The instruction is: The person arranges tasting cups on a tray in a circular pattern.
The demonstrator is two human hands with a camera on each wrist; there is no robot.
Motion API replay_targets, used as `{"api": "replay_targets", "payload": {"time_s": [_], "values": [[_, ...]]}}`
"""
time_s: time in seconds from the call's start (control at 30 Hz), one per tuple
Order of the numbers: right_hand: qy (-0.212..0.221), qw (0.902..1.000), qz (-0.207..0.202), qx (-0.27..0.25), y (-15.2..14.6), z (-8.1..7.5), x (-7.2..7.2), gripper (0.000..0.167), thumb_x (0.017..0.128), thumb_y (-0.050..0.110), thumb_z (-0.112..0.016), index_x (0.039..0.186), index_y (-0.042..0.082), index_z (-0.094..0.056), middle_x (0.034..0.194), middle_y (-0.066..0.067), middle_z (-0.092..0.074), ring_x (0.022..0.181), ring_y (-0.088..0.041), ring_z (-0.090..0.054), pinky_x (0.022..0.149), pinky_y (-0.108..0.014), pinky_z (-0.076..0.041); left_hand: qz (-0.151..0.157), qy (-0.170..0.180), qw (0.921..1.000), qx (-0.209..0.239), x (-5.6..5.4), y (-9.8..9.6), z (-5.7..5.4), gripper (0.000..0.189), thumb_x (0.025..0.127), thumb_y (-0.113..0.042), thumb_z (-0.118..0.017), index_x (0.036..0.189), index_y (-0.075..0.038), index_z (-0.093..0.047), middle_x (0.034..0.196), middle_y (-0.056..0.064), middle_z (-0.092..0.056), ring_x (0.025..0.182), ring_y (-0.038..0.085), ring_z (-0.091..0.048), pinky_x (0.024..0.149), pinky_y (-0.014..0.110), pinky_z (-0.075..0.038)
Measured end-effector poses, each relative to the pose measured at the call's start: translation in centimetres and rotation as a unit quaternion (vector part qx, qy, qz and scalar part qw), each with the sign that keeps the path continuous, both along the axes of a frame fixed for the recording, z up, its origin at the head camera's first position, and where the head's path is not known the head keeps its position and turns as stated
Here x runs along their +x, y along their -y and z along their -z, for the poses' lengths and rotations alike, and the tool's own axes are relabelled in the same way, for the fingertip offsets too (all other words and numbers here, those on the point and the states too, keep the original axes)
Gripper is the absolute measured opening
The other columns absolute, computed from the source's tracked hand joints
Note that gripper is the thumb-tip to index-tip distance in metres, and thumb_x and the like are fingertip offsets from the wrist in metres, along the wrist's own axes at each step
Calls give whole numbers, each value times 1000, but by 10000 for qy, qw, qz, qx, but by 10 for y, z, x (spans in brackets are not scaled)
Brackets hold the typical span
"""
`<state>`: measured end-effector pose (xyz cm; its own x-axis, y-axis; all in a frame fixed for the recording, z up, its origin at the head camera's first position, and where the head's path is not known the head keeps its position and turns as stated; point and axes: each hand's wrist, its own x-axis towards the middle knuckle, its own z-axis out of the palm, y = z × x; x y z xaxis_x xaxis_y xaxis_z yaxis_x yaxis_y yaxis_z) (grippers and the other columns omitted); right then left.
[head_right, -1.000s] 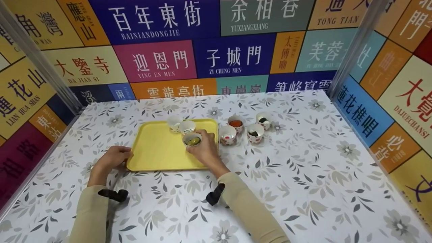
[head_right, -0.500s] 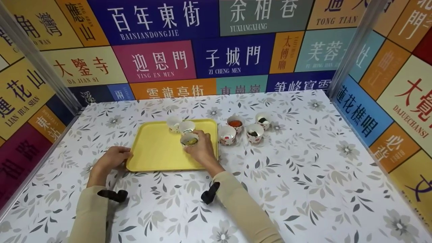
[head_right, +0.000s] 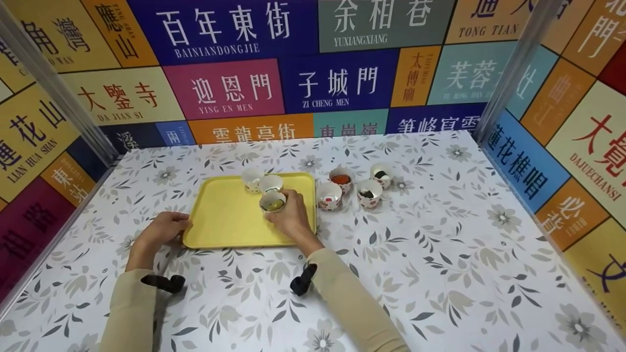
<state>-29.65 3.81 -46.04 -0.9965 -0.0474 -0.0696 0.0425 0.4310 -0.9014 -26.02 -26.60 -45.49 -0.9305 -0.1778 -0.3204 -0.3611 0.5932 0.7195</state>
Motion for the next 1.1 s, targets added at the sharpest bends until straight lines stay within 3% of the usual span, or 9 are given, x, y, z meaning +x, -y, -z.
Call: {"api": "replay_targets", "payload": {"time_s": [0.37, 0.6, 0.93, 1.1], "values": [[-88, 9996, -183, -207, 1, 3, 0, 69, 78, 5, -84, 138, 4, -51, 128, -16, -59, 108, -25, -58, 96, -37, -48, -2, -127, 9999, 23, 3, 0, 0, 42, 100, -11, -47, 137, 10, -53, 135, 29, -58, 107, 29, -65, 87, 34, -55], [-50, 9994, -257, -218, 0, 3, 1, 69, 78, 5, -83, 139, 4, -50, 129, -18, -60, 109, -27, -59, 97, -37, -49, -74, -104, 9999, 34, 4, -1, 0, 41, 100, -11, -48, 134, 9, -56, 130, 28, -62, 97, 23, -65, 79, 29, -54], [82, 9991, -363, -215, -2, -11, 5, 77, 77, 5, -84, 143, 3, -44, 133, -19, -57, 113, -29, -58, 100, -38, -49, -103, -99, 9998, 151, 2, 1, 1, 41, 100, -10, -47, 134, 11, -55, 129, 29, -61, 93, 22, -66, 74, 27, -55], [151, 9992, -356, -133, -7, -14, 7, 78, 79, 7, -84, 145, 3, -43, 135, -18, -56, 121, -32, -57, 105, -41, -47, -78, -154, 9998, 129, 2, 1, 1, 41, 100, -11, -48, 134, 10, -56, 130, 29, -62, 97, 24, -66, 80, 30, -55]]}}
